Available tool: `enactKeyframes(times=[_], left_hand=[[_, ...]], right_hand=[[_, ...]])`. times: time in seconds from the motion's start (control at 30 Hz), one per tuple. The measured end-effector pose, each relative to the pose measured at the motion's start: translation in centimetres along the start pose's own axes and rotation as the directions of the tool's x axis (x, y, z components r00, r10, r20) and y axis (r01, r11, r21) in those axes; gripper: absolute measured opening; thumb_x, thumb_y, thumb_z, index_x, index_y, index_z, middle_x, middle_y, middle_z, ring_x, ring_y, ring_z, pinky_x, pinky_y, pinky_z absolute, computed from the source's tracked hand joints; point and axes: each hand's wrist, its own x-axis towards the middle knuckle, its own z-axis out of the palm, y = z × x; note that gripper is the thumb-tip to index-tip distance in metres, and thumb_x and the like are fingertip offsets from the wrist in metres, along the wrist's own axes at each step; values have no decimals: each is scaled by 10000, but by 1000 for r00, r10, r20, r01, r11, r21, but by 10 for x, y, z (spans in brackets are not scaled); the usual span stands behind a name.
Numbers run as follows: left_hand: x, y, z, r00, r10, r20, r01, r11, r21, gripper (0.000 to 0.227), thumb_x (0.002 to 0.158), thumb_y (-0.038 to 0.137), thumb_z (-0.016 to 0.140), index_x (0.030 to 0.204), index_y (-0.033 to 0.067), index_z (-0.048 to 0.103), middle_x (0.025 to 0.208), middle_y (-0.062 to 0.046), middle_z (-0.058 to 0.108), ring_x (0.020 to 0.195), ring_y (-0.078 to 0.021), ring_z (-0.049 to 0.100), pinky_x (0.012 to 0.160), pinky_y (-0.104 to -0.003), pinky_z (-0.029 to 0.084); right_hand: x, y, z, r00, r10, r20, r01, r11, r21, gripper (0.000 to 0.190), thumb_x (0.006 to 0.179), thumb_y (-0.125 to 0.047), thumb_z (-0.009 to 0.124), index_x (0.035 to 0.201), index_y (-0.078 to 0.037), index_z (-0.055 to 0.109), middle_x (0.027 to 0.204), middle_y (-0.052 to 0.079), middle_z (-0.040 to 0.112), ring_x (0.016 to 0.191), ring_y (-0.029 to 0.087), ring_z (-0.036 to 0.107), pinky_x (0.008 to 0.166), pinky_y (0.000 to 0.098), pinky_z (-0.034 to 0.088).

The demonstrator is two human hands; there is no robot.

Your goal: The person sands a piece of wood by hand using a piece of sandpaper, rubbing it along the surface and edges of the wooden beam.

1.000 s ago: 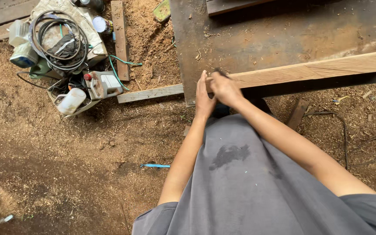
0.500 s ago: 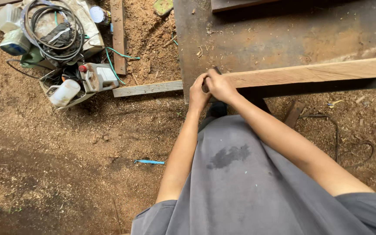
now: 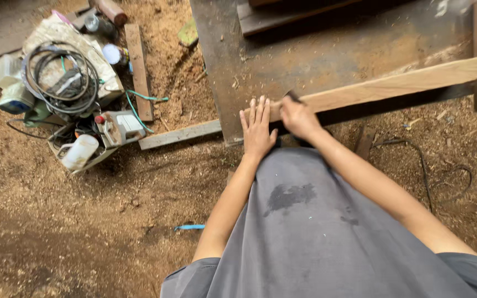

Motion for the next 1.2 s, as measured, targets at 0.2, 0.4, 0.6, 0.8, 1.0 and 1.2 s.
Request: enactKeyframes(times=[0.2,0.4,0.6,0.8,1.0,1.2], left_hand=[[9,3,4,999,-42,-8,42,999,31,935,727,207,776,1563,157,360,1628,-94,343,1584,-317,136,1257,-642,31],[13,11,5,993,-113,-24,115,991,70,856,709,215,765,1498,181,436,1592,-100,387,1577,-316,130,1251,-663,21],[19,11,14,996,-85,-31,88,990,111,869,707,203,765,1505,162,425,1605,-117,374,1574,-315,131,1250,-627,35],[24,11,22,999,-49,3,49,999,22,879,713,177,776,1514,149,417,1568,-91,411,1546,-289,213,1260,-588,73],[28,5,16,999,-37,-27,35,997,-72,731,738,155,774,1425,147,522,1423,-74,553,1477,-267,383,1273,-541,150],[24,-3,17,998,-42,-42,35,989,-146,665,728,132,769,1363,135,573,1386,-78,594,1442,-262,428,1256,-495,200]], right_hand=[[-1,3,-41,979,187,78,-179,979,-92,276,915,-348,609,1098,-146,658,905,191,736,846,432,700,745,550,549],[1,21,-80,873,423,244,-462,877,134,344,944,-372,564,1061,-55,625,864,171,739,644,317,728,685,479,589],[22,32,-48,882,402,245,-417,909,10,325,1034,-282,419,1252,-62,517,843,237,763,686,356,748,754,498,569],[37,16,-14,957,84,276,-91,996,13,287,1008,-312,490,1186,-92,542,1021,314,694,981,521,649,852,607,501],[23,5,-41,942,260,211,-232,961,-151,327,987,-363,515,1195,-110,528,976,297,717,931,498,684,840,595,520],[20,10,-21,989,81,124,-83,997,10,264,1016,-293,482,1179,-89,525,965,319,704,910,520,667,812,613,512]])
